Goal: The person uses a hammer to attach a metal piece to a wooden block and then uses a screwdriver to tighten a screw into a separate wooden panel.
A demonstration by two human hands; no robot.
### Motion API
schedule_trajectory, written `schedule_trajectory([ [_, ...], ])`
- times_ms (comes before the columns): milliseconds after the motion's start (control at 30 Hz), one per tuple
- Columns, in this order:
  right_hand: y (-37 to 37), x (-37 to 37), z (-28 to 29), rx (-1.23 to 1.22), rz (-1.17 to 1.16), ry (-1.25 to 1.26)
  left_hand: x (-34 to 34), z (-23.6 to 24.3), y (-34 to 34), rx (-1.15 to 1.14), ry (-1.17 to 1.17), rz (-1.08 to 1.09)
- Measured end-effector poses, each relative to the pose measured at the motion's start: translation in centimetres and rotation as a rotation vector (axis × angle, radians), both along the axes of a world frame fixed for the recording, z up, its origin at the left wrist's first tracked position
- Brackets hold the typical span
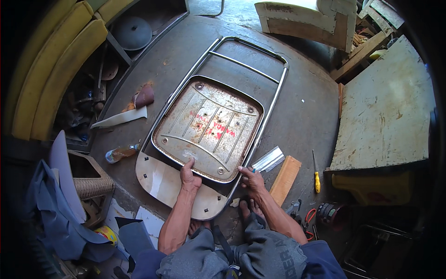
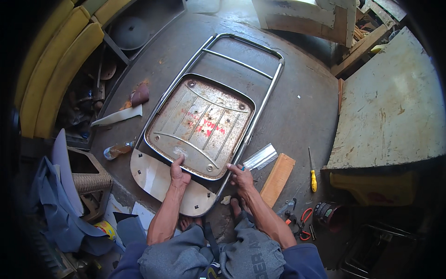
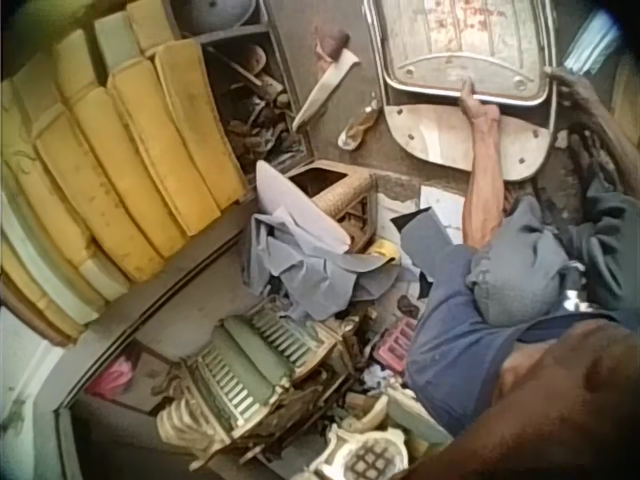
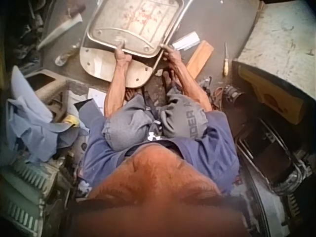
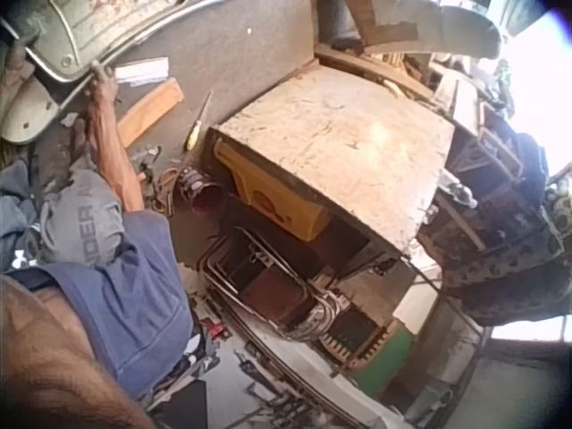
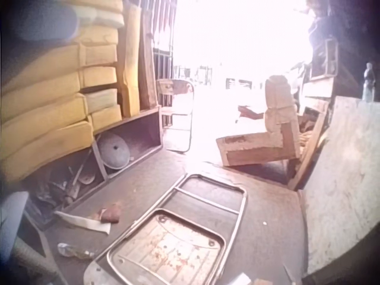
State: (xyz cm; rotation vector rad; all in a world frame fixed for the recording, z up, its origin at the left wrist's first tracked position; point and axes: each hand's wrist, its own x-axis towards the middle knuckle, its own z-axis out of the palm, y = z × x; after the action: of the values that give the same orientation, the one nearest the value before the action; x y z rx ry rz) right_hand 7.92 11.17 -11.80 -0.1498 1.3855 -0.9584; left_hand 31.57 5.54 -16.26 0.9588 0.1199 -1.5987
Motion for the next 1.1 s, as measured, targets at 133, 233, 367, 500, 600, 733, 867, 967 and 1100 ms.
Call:
schedule_trajectory([
  [133, -0.8, -1.6, 2.1, 0.131, 0.184, 0.553, -0.1, -0.8, 0.1, 0.024, -0.086, 0.041],
  [233, -4.3, -5.8, 1.0, -0.184, -0.026, 0.674, -0.4, -0.3, 0.0, 0.041, -0.09, 0.056],
  [367, -15.9, -9.2, 2.6, -0.417, 0.225, 1.026, -0.4, -0.7, 0.0, 0.034, -0.085, 0.045],
  [500, -22.7, -8.9, 2.4, -0.417, 0.545, 1.139, -0.4, -0.2, 0.1, 0.063, -0.085, 0.052],
  [600, -24.5, -8.9, 0.5, -0.462, 0.64, 1.316, -0.5, -0.2, 0.1, 0.034, -0.074, 0.05],
  [733, -24.9, -9.3, -1.0, -0.47, 0.69, 1.351, -0.5, -0.4, 0.0, 0.055, -0.065, 0.048],
  [867, -24.8, -8.9, -1.0, -0.477, 0.681, 1.312, -0.2, -0.2, 0.2, 0.055, -0.069, 0.05],
  [967, -24.6, -9.2, -1.1, -0.512, 0.696, 1.33, -0.4, -0.3, 0.2, 0.052, -0.065, 0.047],
  [1100, -24.7, -9.5, -0.7, -0.518, 0.702, 1.336, -0.6, 0.0, 0.1, 0.074, -0.061, 0.051],
])
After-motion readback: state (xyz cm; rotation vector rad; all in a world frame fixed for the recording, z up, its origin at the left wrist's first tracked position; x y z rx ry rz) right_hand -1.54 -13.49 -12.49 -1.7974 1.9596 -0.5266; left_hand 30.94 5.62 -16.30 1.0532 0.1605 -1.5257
